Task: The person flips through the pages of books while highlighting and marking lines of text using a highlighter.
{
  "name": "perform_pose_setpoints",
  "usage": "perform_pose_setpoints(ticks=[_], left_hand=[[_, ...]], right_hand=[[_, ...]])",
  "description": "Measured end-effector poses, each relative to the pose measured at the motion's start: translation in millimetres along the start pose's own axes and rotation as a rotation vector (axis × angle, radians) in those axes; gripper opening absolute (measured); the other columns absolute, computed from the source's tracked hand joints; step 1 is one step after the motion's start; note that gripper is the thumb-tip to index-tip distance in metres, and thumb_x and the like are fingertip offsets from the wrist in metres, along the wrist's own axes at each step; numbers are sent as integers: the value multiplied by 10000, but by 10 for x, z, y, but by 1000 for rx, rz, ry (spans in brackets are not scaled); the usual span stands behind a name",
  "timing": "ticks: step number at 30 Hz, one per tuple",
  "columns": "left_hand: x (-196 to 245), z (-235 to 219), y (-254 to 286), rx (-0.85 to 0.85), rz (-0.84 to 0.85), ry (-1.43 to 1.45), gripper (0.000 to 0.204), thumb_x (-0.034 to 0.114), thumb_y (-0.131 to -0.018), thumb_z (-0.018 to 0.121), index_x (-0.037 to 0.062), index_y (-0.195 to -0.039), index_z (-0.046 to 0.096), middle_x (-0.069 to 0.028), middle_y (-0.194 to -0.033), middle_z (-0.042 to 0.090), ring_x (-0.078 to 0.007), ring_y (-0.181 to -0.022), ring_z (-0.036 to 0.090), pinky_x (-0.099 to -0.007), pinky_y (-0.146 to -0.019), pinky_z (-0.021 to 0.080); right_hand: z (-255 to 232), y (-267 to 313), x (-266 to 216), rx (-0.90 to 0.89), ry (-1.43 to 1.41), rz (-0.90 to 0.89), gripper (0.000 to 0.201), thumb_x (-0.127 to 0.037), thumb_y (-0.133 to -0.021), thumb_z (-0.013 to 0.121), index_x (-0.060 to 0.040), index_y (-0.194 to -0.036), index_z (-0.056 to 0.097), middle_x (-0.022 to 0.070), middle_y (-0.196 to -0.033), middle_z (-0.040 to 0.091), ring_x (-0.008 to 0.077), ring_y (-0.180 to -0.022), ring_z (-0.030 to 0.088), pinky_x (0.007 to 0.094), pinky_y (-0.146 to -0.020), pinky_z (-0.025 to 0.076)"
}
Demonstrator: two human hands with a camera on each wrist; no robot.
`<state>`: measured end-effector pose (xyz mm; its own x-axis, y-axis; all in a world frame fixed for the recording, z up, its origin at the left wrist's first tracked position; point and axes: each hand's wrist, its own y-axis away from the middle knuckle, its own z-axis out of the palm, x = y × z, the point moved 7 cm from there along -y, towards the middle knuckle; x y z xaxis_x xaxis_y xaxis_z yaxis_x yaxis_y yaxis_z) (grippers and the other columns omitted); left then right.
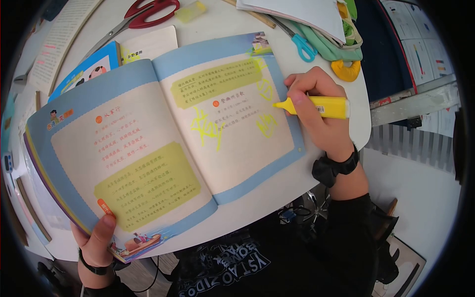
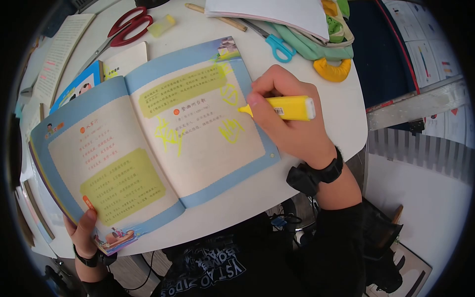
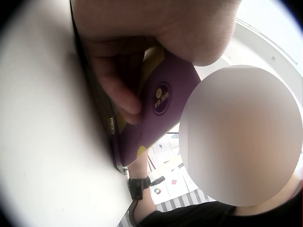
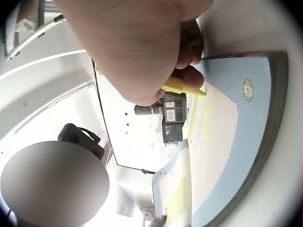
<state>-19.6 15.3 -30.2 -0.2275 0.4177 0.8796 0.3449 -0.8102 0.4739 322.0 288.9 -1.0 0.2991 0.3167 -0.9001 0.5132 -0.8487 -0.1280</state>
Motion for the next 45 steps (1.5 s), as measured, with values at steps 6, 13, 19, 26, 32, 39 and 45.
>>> perform_pose_setpoints(ticks=[6,13,19,26,32,39,45], left_hand=[[-10,-24,14,18,17,-5,597,161,-901,784,-18,-1421,553,-122,-1297,693,-217,-1148,668,-364,-1006,508],[-15,-45,16,24,31,-26,606,182,-901,785,-23,-1422,551,-126,-1299,692,-218,-1146,668,-362,-1003,509],[-35,-73,27,43,5,-13,624,188,-896,793,-27,-1426,544,-134,-1306,687,-221,-1147,668,-361,-1004,508],[-17,-68,13,23,9,-30,621,183,-900,787,-31,-1429,543,-138,-1306,688,-224,-1153,668,-363,-1007,510],[-29,-45,2,1,-10,-2,605,194,-899,808,-14,-1411,561,-115,-1305,692,-206,-1163,653,-378,-1017,500],[-41,-59,-8,0,4,9,603,176,-897,805,-14,-1414,560,-118,-1312,690,-209,-1172,652,-377,-1021,498],[-18,-10,-49,-55,41,17,557,138,-922,760,-12,-1419,558,-118,-1329,681,-208,-1194,644,-375,-1033,491]], right_hand=[[-40,-16,5,-73,35,-176,120,-82,-959,638,4,-889,593,23,-697,589,93,-660,515,338,-901,548],[-66,-13,35,29,10,-66,114,-84,-983,611,-5,-904,592,27,-732,590,89,-695,523,329,-880,547],[-57,-28,44,-127,-55,-166,135,-101,-1005,597,-19,-903,565,-1,-743,546,82,-694,489,364,-921,542],[-60,-30,27,-78,-154,-131,144,-108,-1021,598,-30,-905,567,-15,-743,551,76,-704,489,353,-941,536],[-34,-1,39,-28,53,8,126,-118,-1013,653,-21,-960,592,-7,-749,575,50,-703,500,230,-703,478],[-102,-3,67,21,-189,-9,158,-154,-1036,629,-19,-960,594,15,-815,626,56,-727,537,233,-680,462],[-124,-13,33,51,-177,-90,132,-155,-1055,603,-24,-1068,592,32,-913,657,78,-774,596,245,-726,497]])
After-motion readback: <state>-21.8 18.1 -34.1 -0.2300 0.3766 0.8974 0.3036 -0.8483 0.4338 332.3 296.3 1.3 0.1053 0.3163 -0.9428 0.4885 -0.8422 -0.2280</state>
